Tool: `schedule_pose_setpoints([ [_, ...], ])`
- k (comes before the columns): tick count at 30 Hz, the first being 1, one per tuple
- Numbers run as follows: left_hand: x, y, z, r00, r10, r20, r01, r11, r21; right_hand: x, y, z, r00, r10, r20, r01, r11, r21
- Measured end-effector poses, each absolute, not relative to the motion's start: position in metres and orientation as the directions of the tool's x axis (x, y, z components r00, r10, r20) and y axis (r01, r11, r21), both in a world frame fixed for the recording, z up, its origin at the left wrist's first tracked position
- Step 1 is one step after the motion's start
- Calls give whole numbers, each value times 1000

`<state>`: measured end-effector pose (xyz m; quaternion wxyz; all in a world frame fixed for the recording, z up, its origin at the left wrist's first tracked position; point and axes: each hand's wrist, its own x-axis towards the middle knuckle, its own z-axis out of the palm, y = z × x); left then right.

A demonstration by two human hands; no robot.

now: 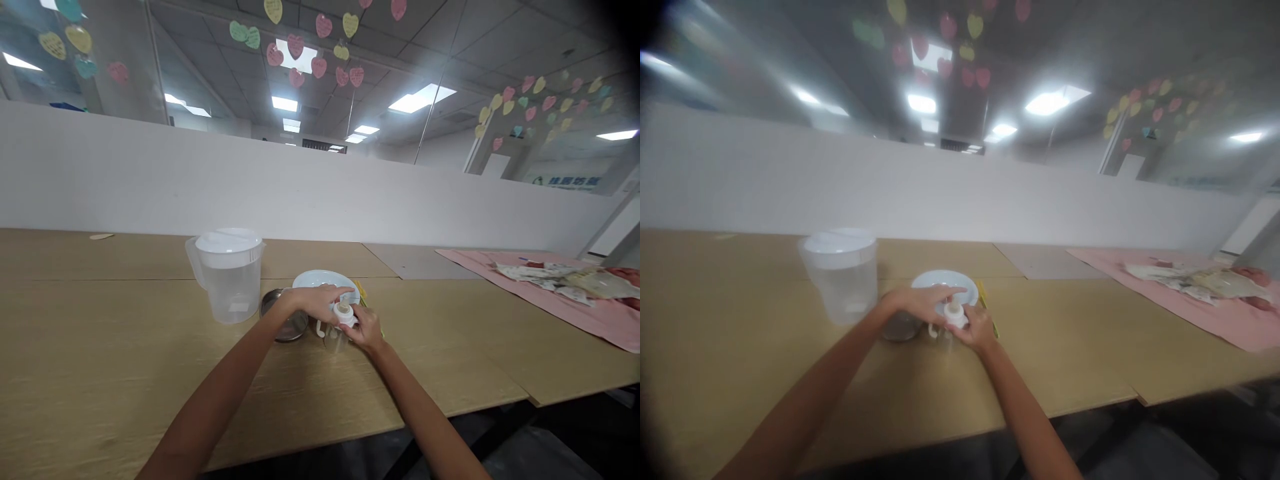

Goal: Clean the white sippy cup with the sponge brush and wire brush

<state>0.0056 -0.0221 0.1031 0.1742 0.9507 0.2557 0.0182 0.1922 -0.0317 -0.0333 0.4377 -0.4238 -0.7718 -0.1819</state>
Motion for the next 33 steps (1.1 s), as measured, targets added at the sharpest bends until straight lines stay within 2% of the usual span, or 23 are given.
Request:
schedule_pose_setpoints([
  [3, 7, -24, 104, 854, 514, -75, 499, -771, 396, 193, -31, -33, -278, 457, 845, 810, 584, -49],
  [5, 10, -27, 102, 814, 581, -23, 538, -737, 409, 193, -31, -34, -298, 430, 852, 799, 601, -24],
  [9, 16, -32, 98, 768, 629, 121, 572, -758, 313, 193, -31, -34, -313, 429, 847, 782, 623, -26],
  [14, 11, -33, 106, 870, 489, 59, 438, -823, 362, 189, -34, -30, -282, 444, 851, 787, 614, -59],
  [21, 8, -31, 103, 767, 637, 78, 569, -731, 377, 188, -34, -30, -277, 428, 860, 808, 588, -33],
  [27, 9, -33, 108, 895, 443, 49, 404, -853, 330, 188, -33, -33, -219, 441, 870, 824, 561, -76],
  [31, 5, -32, 110, 892, 450, -32, 430, -827, 361, 189, -33, -33, -227, 466, 855, 826, 557, -84],
  [33, 5, -31, 109, 878, 478, -20, 449, -810, 376, 188, -33, -33, -225, 462, 858, 828, 555, -82],
])
